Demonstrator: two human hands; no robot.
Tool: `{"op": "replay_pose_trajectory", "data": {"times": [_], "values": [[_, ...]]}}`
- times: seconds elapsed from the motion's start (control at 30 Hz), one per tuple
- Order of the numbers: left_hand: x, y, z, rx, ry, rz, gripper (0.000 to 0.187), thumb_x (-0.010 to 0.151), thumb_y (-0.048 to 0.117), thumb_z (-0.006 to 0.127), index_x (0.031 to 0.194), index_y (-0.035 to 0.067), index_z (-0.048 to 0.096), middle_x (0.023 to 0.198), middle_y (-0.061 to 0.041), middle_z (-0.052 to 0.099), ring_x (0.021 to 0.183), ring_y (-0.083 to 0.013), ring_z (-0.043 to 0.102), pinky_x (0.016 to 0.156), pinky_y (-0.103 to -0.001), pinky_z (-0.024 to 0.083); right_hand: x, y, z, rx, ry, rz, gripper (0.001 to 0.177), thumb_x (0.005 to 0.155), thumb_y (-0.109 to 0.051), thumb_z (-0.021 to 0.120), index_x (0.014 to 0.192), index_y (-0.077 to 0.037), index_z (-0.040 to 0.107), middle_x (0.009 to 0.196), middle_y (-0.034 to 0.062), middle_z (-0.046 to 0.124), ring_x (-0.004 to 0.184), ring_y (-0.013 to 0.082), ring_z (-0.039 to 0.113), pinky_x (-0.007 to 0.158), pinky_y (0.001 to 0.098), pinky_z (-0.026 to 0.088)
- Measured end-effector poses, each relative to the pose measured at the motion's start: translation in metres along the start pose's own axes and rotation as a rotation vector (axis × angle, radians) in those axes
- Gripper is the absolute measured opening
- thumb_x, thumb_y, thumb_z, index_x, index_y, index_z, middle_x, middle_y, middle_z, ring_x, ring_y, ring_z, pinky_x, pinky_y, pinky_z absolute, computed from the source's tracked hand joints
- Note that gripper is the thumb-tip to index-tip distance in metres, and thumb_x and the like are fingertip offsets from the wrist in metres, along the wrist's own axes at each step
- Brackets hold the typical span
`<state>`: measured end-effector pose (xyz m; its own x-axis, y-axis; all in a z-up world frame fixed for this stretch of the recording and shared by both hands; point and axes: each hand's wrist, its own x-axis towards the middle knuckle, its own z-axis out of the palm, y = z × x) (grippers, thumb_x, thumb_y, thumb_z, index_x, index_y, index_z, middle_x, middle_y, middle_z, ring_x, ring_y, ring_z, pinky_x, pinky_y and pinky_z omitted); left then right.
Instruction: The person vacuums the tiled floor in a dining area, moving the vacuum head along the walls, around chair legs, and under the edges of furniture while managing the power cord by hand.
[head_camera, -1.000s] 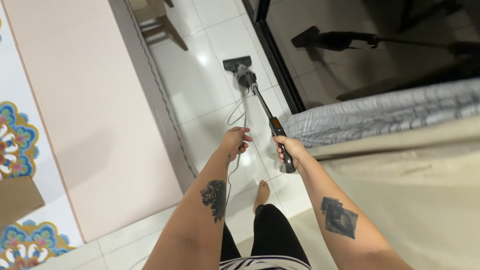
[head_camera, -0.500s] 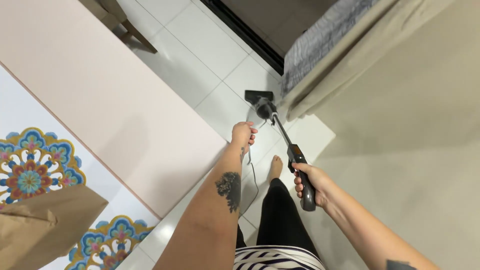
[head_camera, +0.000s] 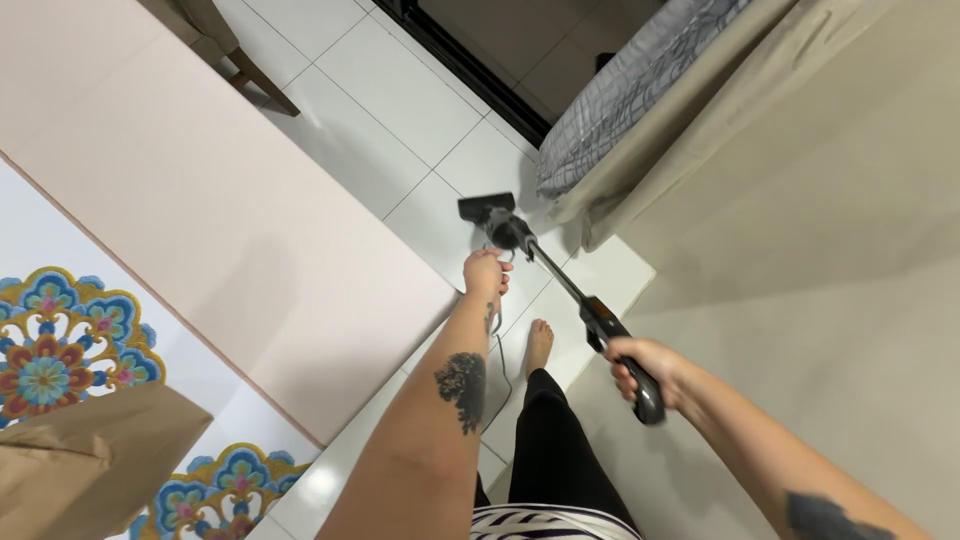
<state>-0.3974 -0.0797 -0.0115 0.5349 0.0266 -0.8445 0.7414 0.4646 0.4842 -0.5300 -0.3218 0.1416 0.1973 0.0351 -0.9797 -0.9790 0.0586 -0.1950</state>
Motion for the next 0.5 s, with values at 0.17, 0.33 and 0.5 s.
{"op": "replay_pose_trajectory", "data": {"times": [0.17, 0.33, 0.5], "values": [[0.044, 0.02, -0.007, -0.066, -0.001, 0.112, 0.034, 0.094, 0.002, 0.038, 0.122, 0.005, 0.057, 0.078, -0.011, 0.062, 0.054, -0.0138, 0.046, 0.043, -0.027, 0.033, 0.068, -0.105, 0.006, -0.126, 0.036, -0.181, 0.02, 0.087, -0.018, 0.067, 0.091, -0.004, 0.053, 0.059, 0.0034, 0.053, 0.044, 0.0136, 0.05, 0.043, 0.0324, 0.047], [0.063, 0.046, -0.01, -0.093, 0.107, 0.053, 0.027, 0.1, 0.014, 0.045, 0.123, 0.006, 0.057, 0.077, -0.008, 0.062, 0.055, -0.0147, 0.047, 0.044, -0.027, 0.035, 0.098, -0.213, 0.013, -0.516, 0.283, -0.456, 0.051, 0.088, -0.018, 0.068, 0.133, -0.007, 0.046, 0.07, 0.0084, 0.059, 0.05, 0.0184, 0.056, 0.045, 0.0384, 0.05], [0.053, 0.098, 0.037, -0.101, 0.14, 0.023, 0.029, 0.103, 0.025, 0.053, 0.125, 0.008, 0.06, 0.068, -0.004, 0.045, 0.054, -0.0144, 0.044, 0.045, -0.027, 0.036, 0.108, -0.304, -0.009, -0.693, 0.124, -0.553, 0.055, 0.082, -0.008, 0.071, 0.134, -0.005, 0.056, 0.066, 0.0114, 0.056, 0.048, 0.0195, 0.053, 0.042, 0.0383, 0.047]]}}
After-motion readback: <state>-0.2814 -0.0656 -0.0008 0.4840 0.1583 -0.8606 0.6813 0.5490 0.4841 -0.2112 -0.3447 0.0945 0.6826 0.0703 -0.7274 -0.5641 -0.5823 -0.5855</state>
